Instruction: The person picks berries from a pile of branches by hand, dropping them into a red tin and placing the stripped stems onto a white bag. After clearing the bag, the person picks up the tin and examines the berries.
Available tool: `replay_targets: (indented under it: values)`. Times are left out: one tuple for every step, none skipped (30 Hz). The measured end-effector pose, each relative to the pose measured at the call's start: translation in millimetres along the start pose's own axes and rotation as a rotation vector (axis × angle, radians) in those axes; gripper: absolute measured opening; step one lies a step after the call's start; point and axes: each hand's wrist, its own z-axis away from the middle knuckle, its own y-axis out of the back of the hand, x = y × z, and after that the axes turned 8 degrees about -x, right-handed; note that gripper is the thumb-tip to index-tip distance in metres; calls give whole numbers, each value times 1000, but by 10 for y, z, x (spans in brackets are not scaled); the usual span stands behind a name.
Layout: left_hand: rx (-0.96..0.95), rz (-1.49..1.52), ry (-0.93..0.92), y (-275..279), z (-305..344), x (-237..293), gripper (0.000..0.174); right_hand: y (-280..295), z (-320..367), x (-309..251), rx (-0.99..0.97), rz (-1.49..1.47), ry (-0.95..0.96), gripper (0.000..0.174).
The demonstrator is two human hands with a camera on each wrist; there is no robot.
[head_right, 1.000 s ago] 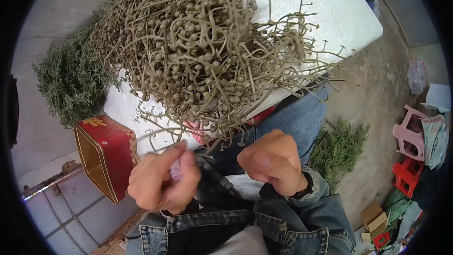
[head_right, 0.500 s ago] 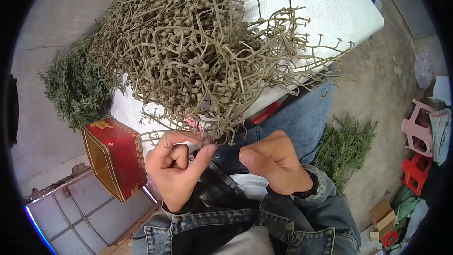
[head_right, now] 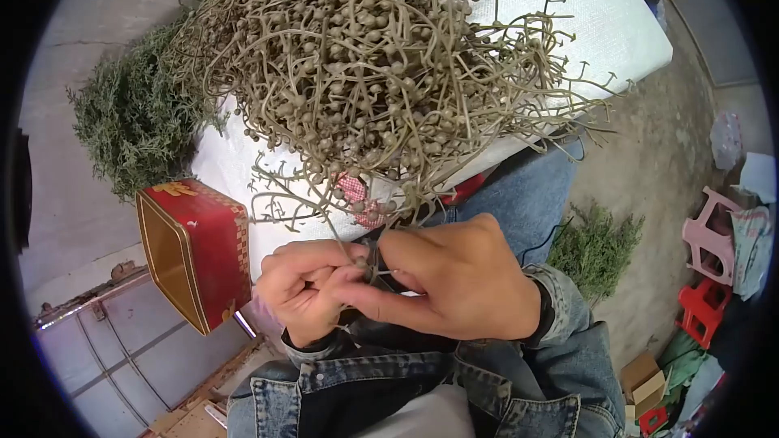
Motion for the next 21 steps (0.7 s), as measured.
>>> replay_targets:
  values:
    - [-42,-20,-21,23,-23,-7,15,-12,-15,-7,20,32,-20,44]
    - [-84,-39,-39,44,-25,-13,16,-6,-25,-14,16,39,-24,44]
    - [-81,-30,-41,71,-16,-28,16,19,-43,-17,-9,85,-1,41]
    - [-135,-49,-59,109,-13,-50,17,49,-62,-21,-32,132,23,38]
    - [-188,-70,-78,148,-14,-72,18,69,-74,-31,-55,180,47,35]
    - [-241,-90,-98,172,-19,-91,20,80,-78,-46,-54,191,43,35]
    - [-240,-81,-106,187,-27,-97,20,89,-83,-64,-73,279,72,32]
    - [-242,-107,-135,201,-27,-93,22,94,-85,-80,-93,365,100,30]
    - [-243,-132,-164,214,-24,-86,26,98,-85,-93,-114,451,127,27]
    - [-243,-158,-195,222,-28,-91,32,108,-86,-90,-113,462,123,27]
    - [-241,-150,-202,222,-29,-103,32,122,-80,-73,-153,416,121,26]
    - [-224,-158,-202,217,-28,-113,28,133,-71,-50,-195,368,118,24]
    - [-207,-167,-203,212,-30,-125,24,136,-65,-30,-236,319,114,22]
    - [-190,-178,-202,208,-33,-136,22,127,-55,-14,-237,324,110,22]
    - [-188,-172,-202,209,-37,-143,22,107,-39,4,-223,298,111,22]
    - [-204,-183,-190,212,-44,-148,22,85,-22,21,-208,271,112,21]
    - [-220,-193,-177,214,-51,-148,21,75,-12,34,-193,242,113,20]
    - [-236,-203,-164,211,-57,-147,21,81,-8,48,-195,243,109,20]
    - [-239,-198,-162,207,-68,-138,21,92,-4,64,-199,219,120,19]
    - [-296,-250,-171,201,-79,-118,21,101,3,78,-203,193,129,18]
    - [-354,-302,-180,192,-88,-98,21,104,8,90,-207,167,138,17]
